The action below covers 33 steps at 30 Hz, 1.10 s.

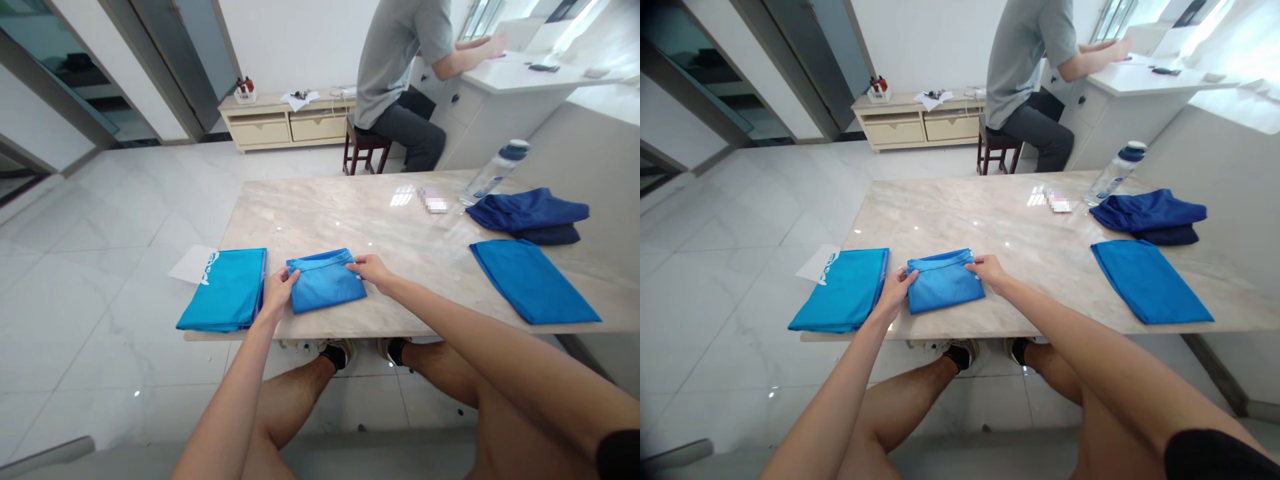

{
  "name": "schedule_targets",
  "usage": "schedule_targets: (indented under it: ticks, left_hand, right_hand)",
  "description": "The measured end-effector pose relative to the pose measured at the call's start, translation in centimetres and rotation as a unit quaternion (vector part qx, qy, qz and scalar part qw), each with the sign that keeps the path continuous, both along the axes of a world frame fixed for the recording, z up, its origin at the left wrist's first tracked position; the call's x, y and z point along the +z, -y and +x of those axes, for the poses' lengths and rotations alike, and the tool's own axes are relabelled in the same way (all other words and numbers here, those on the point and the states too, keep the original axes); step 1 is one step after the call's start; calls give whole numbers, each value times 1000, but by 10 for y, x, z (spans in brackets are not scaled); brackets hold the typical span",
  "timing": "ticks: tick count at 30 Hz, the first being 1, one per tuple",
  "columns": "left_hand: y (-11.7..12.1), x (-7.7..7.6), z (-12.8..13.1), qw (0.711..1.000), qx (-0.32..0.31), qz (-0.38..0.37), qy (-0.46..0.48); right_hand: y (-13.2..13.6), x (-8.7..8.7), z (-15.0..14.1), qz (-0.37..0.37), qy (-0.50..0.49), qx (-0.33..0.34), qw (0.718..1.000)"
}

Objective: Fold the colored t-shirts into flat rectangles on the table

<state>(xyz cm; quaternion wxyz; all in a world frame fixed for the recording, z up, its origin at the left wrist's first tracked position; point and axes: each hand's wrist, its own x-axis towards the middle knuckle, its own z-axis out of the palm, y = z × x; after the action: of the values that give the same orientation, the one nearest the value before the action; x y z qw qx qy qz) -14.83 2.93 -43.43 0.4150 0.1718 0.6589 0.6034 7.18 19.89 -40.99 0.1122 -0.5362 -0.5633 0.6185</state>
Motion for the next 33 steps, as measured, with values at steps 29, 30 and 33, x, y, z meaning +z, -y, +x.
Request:
schedule_targets:
  ticks: [29, 30, 33]
  left_hand:
    - [25, -29, 14, 933, 6, -91, -347]
    - [23, -27, 17, 928, 5, -96, -360]
    - [14, -21, 15, 935, 0, -95, -341]
  right_hand:
    - [-19, -19, -4, 158, 181, 122, 963]
    - [-18, -20, -6, 167, 181, 121, 962]
    - [-17, -21, -13, 219, 166, 91, 957]
